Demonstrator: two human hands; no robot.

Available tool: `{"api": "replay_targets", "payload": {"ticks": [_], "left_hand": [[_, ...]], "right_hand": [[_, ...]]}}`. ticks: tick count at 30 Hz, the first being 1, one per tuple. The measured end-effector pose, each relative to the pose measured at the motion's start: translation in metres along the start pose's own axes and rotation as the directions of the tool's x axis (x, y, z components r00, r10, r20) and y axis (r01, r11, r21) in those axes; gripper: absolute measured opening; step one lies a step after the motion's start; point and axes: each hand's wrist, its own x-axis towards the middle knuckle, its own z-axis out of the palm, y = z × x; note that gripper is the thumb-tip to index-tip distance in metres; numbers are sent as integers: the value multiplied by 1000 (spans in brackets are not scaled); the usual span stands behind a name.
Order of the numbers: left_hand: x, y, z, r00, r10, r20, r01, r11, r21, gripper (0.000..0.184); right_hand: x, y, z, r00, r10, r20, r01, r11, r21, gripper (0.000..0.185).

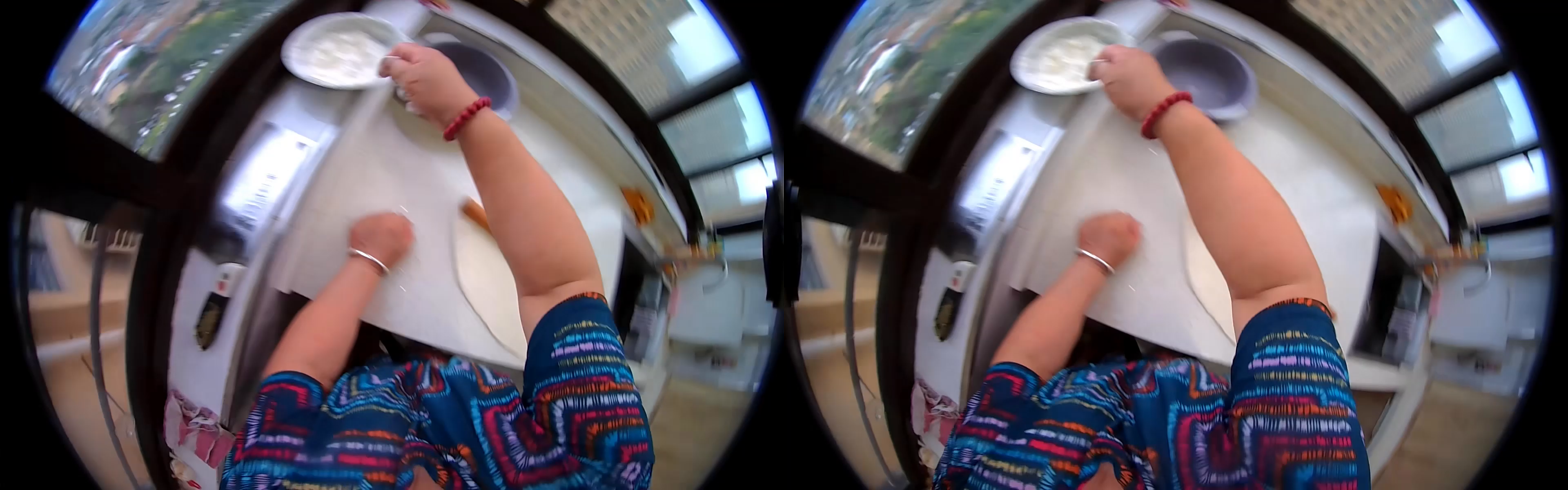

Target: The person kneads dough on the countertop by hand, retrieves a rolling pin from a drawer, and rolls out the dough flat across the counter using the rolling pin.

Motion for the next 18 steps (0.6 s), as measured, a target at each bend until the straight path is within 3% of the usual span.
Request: {"api": "replay_targets", "payload": {"ticks": [1,3,5,8,10,11,12,14,15,17,18], "left_hand": [[1,5,-8,1000,-10,23,8,997,79,24],[1,4,-6,1000,-6,-23,9,995,97,26],[0,3,-6,998,9,-61,1,987,162,27],[2,7,-9,998,22,-54,-10,978,209,29],[2,21,-14,978,-208,-10,206,959,197,30],[0,27,-8,979,-204,-9,202,958,204,30],[-3,31,1,959,-275,62,276,961,6,31],[-13,49,15,924,-336,181,380,851,-362,32],[-18,71,16,925,-338,175,380,853,-359,32],[-27,106,14,803,-467,370,589,529,-611,29],[-27,111,16,806,-469,361,584,534,-612,29]], "right_hand": [[-35,6,-10,1000,-30,1,30,999,27,23],[-115,14,-26,989,146,20,-147,986,78,23],[-193,46,-47,991,136,19,-133,985,-111,21],[-295,68,-91,911,399,-108,-408,909,-84,20],[-345,76,-124,848,490,-204,-515,853,-92,15],[-363,77,-138,820,513,-255,-555,821,-130,12],[-382,85,-147,820,512,-255,-553,824,-124,12],[-410,103,-156,869,425,-255,-495,739,-456,9],[-412,104,-156,871,421,-255,-492,744,-453,9],[-401,96,-145,840,538,67,-445,755,-482,15],[-375,63,-142,668,734,121,-725,679,-116,20]]}}
